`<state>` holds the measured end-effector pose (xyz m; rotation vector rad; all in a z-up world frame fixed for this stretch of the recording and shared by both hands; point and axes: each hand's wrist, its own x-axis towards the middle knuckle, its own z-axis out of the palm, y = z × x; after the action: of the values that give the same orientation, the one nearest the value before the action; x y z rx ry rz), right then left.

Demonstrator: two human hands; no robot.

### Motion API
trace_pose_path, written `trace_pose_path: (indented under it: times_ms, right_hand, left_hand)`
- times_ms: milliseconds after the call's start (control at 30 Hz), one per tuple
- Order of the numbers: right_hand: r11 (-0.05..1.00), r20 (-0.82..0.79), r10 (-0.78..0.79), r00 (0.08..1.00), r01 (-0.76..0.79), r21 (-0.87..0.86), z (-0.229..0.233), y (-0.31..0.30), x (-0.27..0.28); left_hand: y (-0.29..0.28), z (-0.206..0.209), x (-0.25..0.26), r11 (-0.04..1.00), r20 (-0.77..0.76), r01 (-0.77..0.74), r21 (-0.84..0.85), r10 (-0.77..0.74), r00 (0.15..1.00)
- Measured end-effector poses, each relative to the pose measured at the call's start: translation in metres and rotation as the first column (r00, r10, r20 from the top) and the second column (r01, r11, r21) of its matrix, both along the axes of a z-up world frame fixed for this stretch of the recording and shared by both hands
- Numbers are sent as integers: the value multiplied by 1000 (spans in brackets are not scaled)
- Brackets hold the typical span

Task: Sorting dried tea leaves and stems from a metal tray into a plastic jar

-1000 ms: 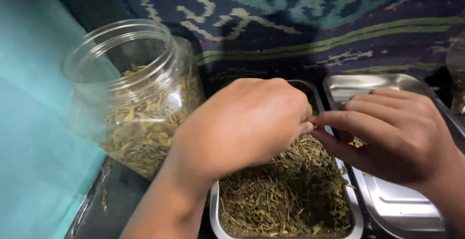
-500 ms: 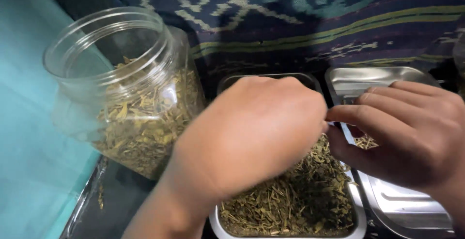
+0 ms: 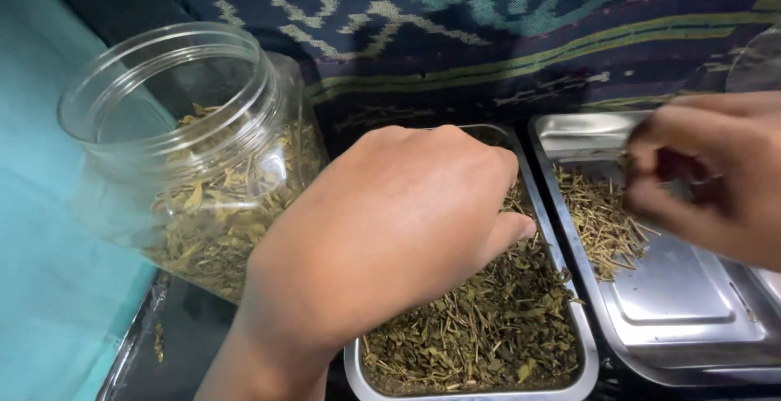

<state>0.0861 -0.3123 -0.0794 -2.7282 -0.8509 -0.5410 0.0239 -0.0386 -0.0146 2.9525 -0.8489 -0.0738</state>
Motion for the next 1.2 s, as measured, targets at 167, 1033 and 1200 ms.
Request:
trace_pose_path:
  times_ms: [167,1033,1200]
  right_hand:
    - [980,-175,-94,980,122,155,-12,-38,18]
    - [736,-254,-462,850,208,-644,18,40,-12]
    - [768,-138,-393,909,242,-593,4,30,-6]
  left_hand:
    - [9,14,-11,997,-49,-74,6,74,996]
    - [-7,-92,53,919,65,122,376,-158,985]
    - [-7,-110,49,967,251,232,108,-252,935]
